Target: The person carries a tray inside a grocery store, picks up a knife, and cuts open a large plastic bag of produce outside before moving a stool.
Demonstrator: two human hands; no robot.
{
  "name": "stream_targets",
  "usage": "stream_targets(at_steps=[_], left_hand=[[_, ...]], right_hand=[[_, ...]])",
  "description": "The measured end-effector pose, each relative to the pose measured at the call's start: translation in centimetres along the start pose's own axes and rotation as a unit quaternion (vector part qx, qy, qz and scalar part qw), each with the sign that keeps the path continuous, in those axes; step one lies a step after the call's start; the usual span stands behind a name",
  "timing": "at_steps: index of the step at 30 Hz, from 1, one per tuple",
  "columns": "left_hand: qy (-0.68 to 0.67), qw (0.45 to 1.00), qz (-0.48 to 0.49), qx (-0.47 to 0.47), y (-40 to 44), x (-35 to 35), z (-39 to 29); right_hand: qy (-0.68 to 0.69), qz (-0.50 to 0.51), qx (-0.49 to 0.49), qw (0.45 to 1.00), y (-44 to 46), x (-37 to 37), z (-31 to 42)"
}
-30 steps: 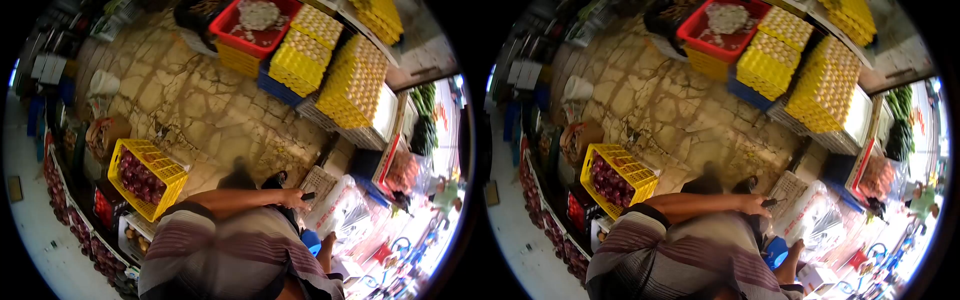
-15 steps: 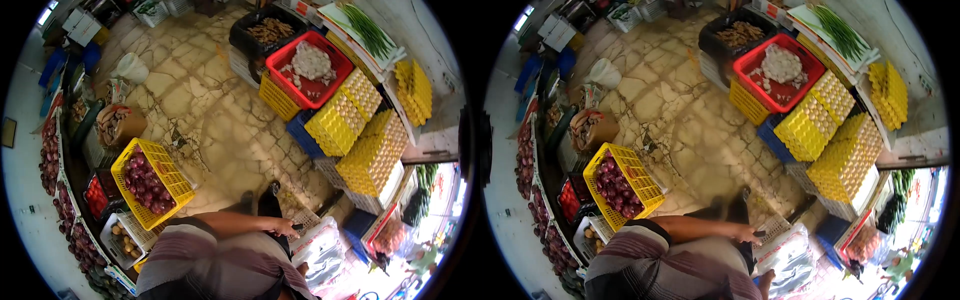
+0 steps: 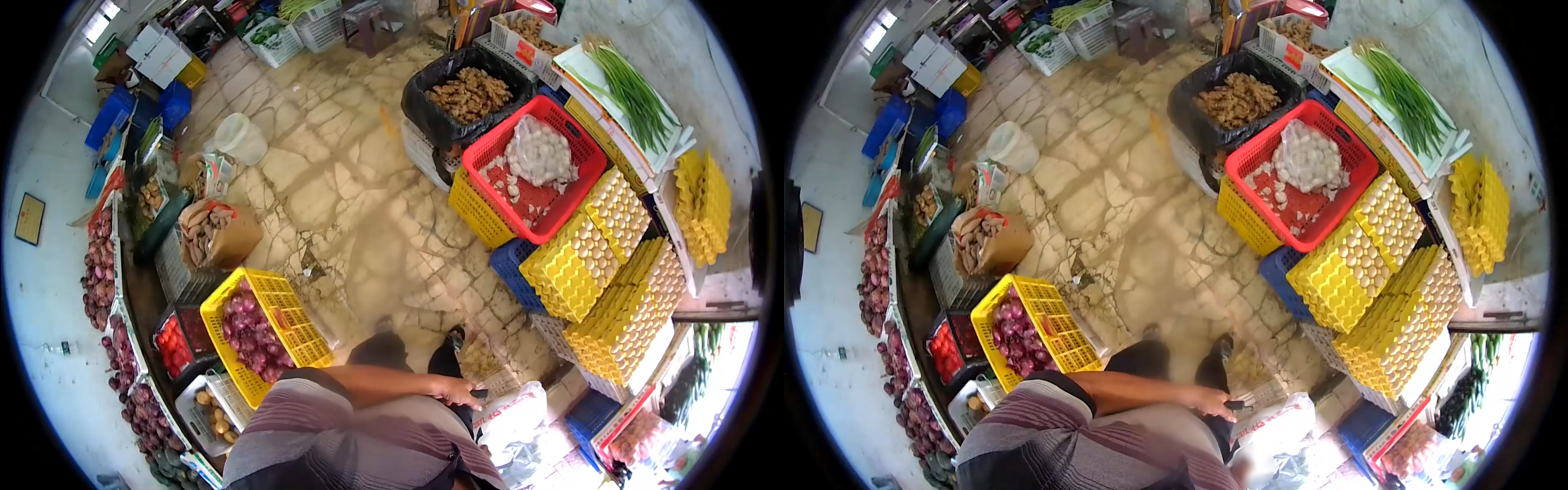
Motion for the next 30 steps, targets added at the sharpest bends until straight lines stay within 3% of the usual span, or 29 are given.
stream_targets(at_steps=[11,13,15,21,23,27,30], left_hand=[[0.026,0.999,-0.022,0.002,-11.0,14.4,4.8],[-0.025,0.999,-0.026,-0.022,-15.8,17.6,3.0],[0.011,0.999,-0.047,0.007,-17.3,20.9,2.9],[0.027,0.996,-0.076,-0.023,-23.0,31.3,0.8],[0.023,0.986,-0.134,-0.096,-24.6,34.5,0.7],[0.031,0.994,-0.105,-0.027,-27.2,40.5,0.4],[0.069,0.99,-0.1,-0.065,-27.1,44.7,1.7]], right_hand=[[0.059,0.01,0.004,0.998,-9.4,-16.6,7.9],[0.072,0.019,0.011,0.997,-10.9,-20.1,11.2],[0.083,0.026,0.018,0.996,-11.7,-23.5,14.3],[0.09,0.036,0.012,0.995,-11.9,-30.2,22.2],[0.086,0.041,0.007,0.995,-11.2,-32.2,25.2],[0.044,0.053,0.007,0.998,-10.3,-35.5,32.7],[0.025,0.053,0.019,0.998,-9.8,-38.4,39.5]])
Point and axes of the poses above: each hand's wrist, its own y-axis towards the middle knuckle, its own x-axis out of the back of the hand, z = x × y, the point moved 1 cm from there along y, towards the middle knuckle, and after that the axes turned 14 degrees about x, right-handed, at the moved point
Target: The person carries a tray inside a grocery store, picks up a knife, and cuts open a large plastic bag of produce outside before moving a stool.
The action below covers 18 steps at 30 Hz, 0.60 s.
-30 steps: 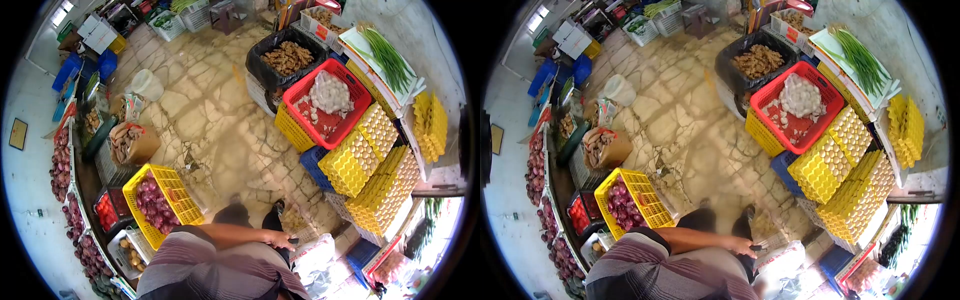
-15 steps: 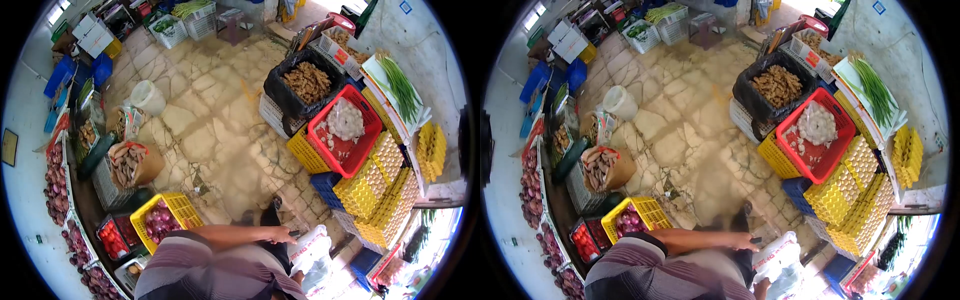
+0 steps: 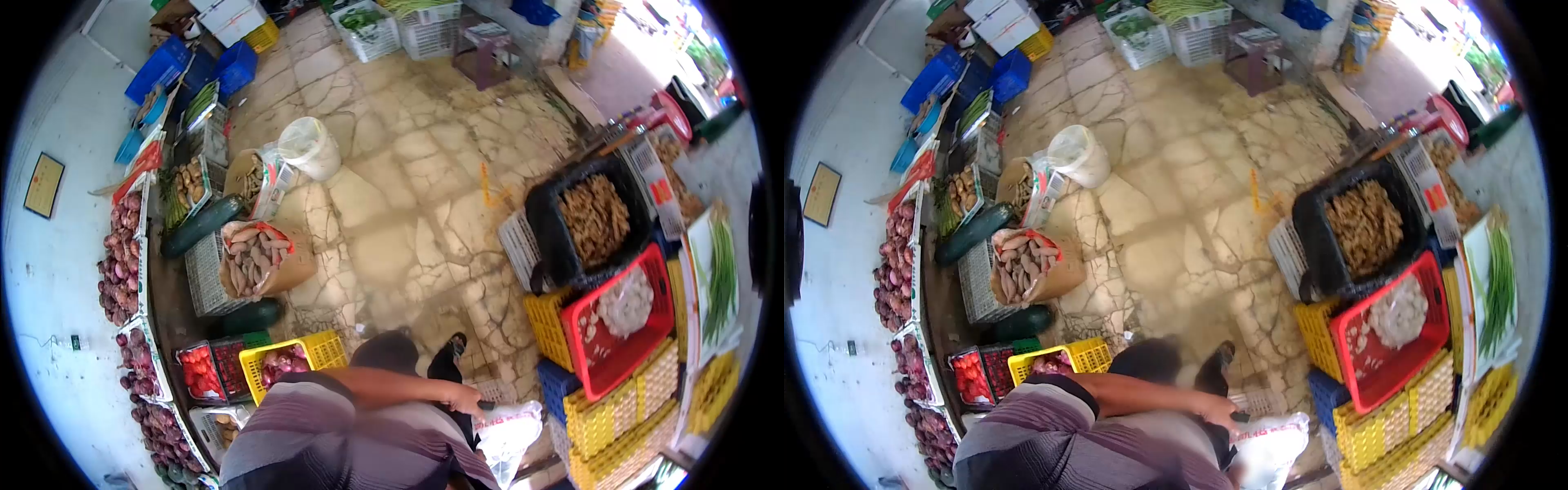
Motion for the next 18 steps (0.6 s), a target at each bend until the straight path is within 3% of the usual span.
stream_targets(at_steps=[4,8,10,13,18], left_hand=[[0.03,0.999,-0.004,-0.015,1.5,5.7,3.4],[-0.041,0.999,0.012,0.008,-7.1,14.1,1.5],[-0.044,0.997,0.045,0.053,-8.5,17.3,1.8],[-0.046,0.999,0.009,0.018,-8.6,20.7,3.8],[-0.013,0.998,0.024,0.053,-13.8,30.1,0.8]], right_hand=[[-0.013,-0.003,0.017,1.0,0.2,-4.1,7.4],[-0.026,-0.004,0.032,0.999,-1.5,-9.8,13.0],[-0.023,-0.001,0.031,0.999,-3.1,-13.0,14.1],[-0.007,0.006,0.014,1.0,-5.5,-17.5,14.2],[0.045,-0.009,-0.032,0.998,-10.6,-25.2,14.1]])
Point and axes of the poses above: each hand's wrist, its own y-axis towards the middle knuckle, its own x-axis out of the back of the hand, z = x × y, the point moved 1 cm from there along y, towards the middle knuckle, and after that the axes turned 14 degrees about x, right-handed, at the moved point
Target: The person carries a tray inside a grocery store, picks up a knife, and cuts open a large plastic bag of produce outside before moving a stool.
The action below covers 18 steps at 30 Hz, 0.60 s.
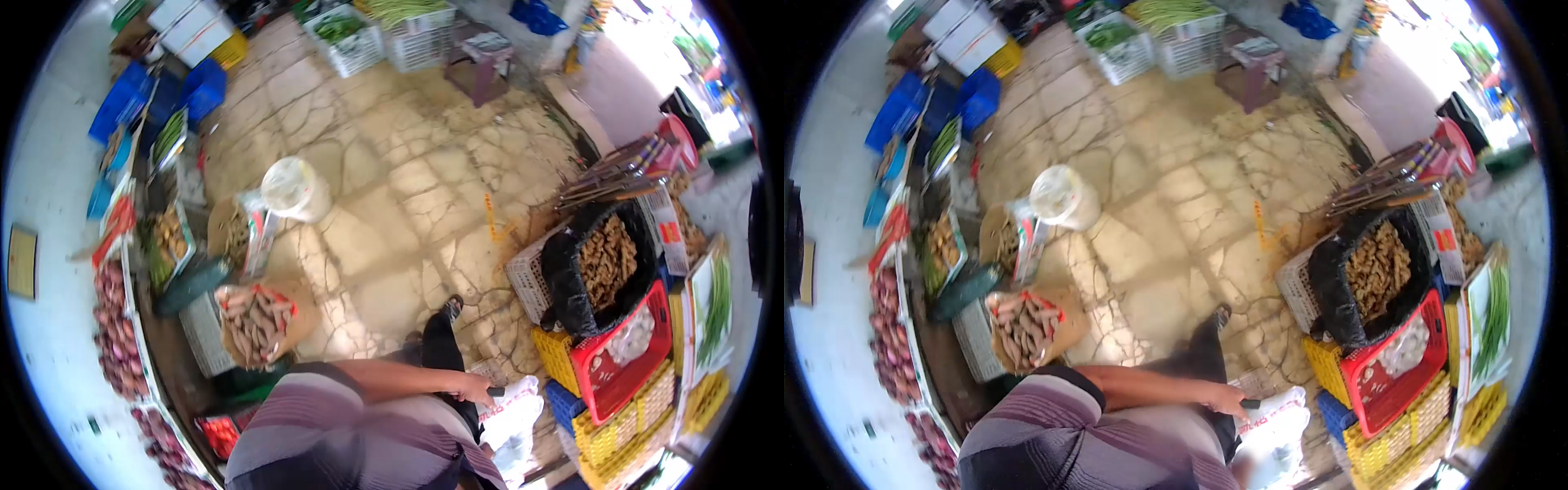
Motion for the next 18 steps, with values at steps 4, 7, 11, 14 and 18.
stream_targets(at_steps=[4,7,11,14,18], left_hand=[[-0.004,0.999,-0.015,-0.052,1.0,7.3,-0.7],[0.004,0.998,-0.009,-0.063,-2.1,12.9,-3.0],[0.119,0.986,-0.08,-0.079,-3.8,17.9,-4.6],[0.114,0.993,-0.023,-0.023,-5.7,23.3,-7.0],[0.137,0.989,-0.033,-0.052,-6.8,29.5,-7.1]], right_hand=[[0.033,-0.006,-0.036,0.999,-1.4,-6.3,1.9],[0.049,-0.004,-0.058,0.997,-1.5,-11.3,5.7],[0.061,-0.013,-0.085,0.994,-2.1,-15.5,9.9],[0.073,-0.026,-0.11,0.991,-2.9,-17.9,12.4],[0.098,-0.071,-0.151,0.981,-5.4,-21.7,15.6]])
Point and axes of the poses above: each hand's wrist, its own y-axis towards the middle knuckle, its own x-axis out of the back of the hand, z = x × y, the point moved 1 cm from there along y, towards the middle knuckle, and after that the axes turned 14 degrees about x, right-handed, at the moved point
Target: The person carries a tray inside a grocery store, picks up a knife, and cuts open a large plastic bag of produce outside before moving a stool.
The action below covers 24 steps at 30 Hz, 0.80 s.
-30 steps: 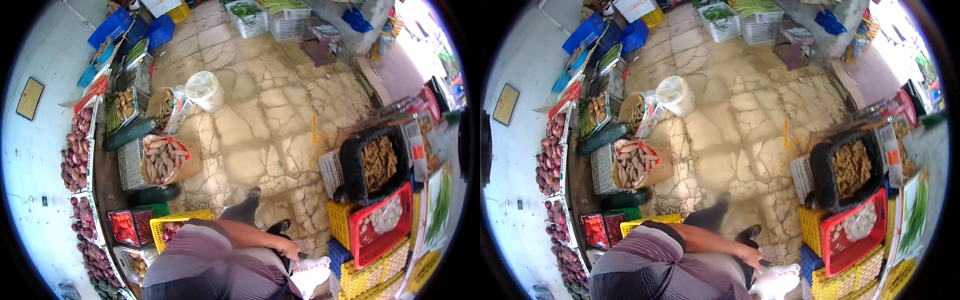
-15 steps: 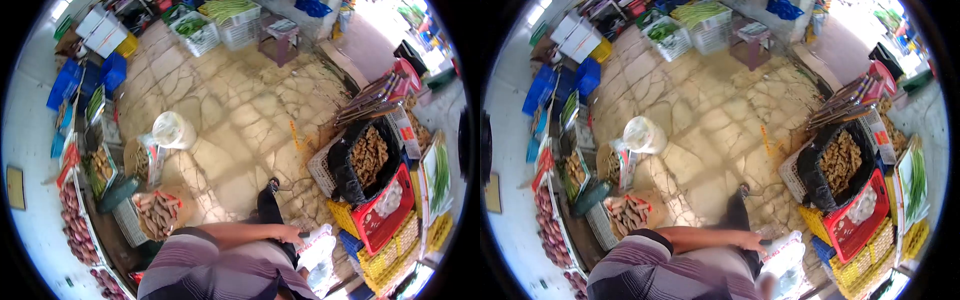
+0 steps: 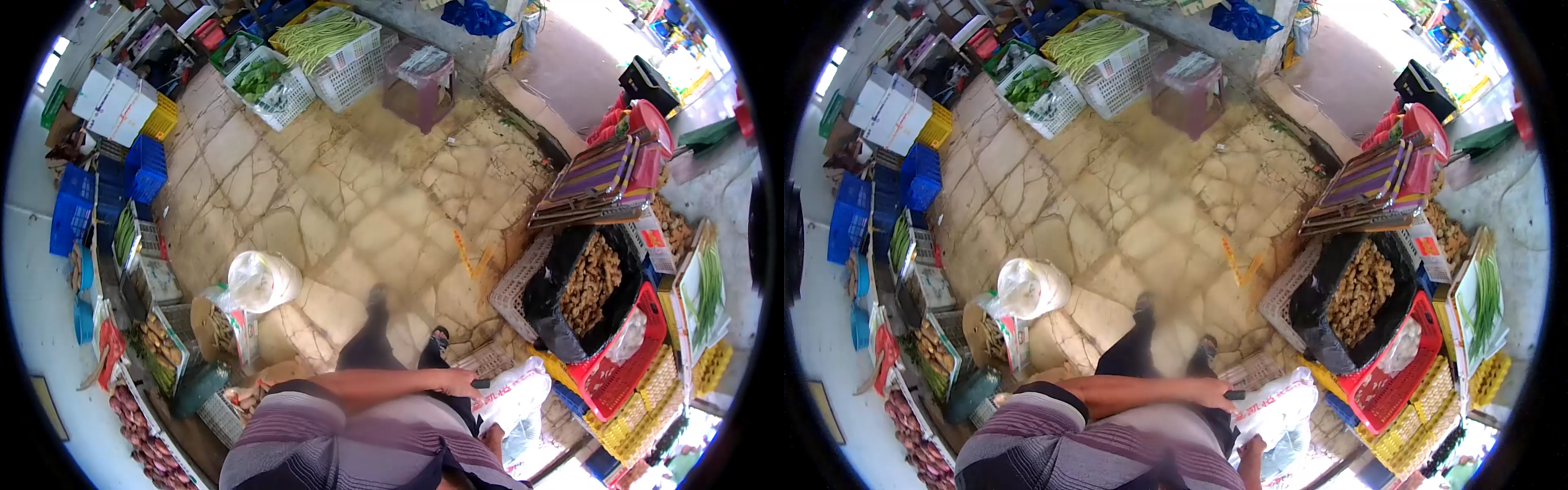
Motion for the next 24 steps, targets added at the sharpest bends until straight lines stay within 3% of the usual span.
stream_targets(at_steps=[4,10,14,21,23,24], left_hand=[[-0.016,0.999,-0.005,-0.042,1.4,4.5,6.0],[-0.047,0.998,0.022,-0.028,0.5,12.2,11.9],[-0.058,0.997,-0.008,-0.047,-2.8,19.4,11.7],[-0.042,0.999,-0.013,0.019,-7.7,34.2,9.9],[-0.07,0.997,0.004,0.04,-9.8,39.5,8.3],[-0.067,0.997,-0.024,-0.009,-10.5,40.8,8.1]], right_hand=[[0.01,-0.015,0.006,1.0,-4.5,-5.7,1.0],[-0.004,0.023,0.041,0.999,-10.6,-16.3,2.4],[-0.028,0.051,0.063,0.996,-12.6,-22.7,4.4],[-0.083,0.099,0.115,0.985,-12.4,-31.5,9.5],[-0.197,0.143,0.187,0.952,-11.0,-33.4,10.0],[-0.399,0.202,0.331,0.831,-10.1,-34.4,10.0]])
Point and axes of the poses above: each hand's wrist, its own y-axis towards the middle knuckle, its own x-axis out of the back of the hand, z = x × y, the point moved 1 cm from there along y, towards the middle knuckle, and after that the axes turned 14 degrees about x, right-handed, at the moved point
